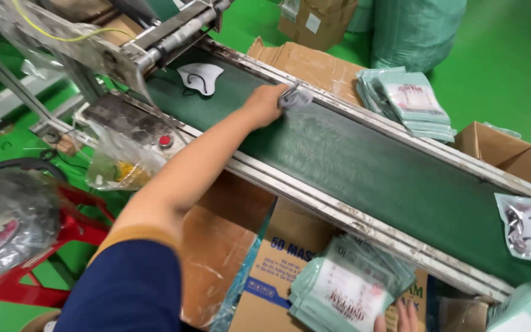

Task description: Packing masks from a conveyor belt into plastic bags.

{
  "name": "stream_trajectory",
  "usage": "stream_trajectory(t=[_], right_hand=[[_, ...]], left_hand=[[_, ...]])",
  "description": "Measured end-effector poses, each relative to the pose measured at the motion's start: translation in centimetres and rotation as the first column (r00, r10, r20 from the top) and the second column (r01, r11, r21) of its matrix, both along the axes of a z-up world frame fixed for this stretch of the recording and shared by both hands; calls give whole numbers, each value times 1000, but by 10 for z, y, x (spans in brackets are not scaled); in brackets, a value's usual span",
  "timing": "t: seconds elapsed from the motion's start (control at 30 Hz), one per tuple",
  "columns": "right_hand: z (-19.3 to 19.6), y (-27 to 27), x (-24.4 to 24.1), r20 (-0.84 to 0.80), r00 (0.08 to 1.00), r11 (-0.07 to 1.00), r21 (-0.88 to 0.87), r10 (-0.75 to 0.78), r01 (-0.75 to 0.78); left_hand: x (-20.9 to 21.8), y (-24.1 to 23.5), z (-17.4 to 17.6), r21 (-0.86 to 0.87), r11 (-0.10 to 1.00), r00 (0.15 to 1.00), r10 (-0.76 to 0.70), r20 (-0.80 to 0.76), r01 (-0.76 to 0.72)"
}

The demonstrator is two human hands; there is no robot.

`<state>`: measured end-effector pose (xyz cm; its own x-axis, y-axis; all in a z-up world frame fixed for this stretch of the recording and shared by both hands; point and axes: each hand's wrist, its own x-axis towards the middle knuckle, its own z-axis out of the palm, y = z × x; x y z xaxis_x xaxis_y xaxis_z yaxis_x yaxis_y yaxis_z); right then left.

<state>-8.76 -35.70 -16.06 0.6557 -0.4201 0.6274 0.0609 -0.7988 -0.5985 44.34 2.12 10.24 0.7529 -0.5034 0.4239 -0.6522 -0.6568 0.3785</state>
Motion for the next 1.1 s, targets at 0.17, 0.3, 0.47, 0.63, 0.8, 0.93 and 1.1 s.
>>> stream_trajectory(t=[0.17,0.3,0.47,0.63,0.8,0.93,1.1], right_hand=[[245,196,80,-19,947,935,165,321,-313],[258,264,120,31,916,908,-142,401,-393],[217,243,118,19,887,855,257,461,-450],[227,282,119,79,624,446,631,777,-635],[245,302,108,-14,544,443,597,839,-668],[115,287,119,-222,481,515,555,848,-653],[113,299,109,-267,577,615,545,772,-570]], left_hand=[[-161,2,46,-560,826,993,-108,-43,65],[-289,19,31,-595,801,940,-147,-309,-70],[-341,108,41,-495,868,974,-146,-176,41],[-355,137,8,-496,824,798,-482,-361,273],[-354,166,-70,-306,942,911,-244,-332,141],[-362,176,-98,-241,948,945,-259,-198,209],[-380,172,-118,-441,872,941,-306,-147,215]])
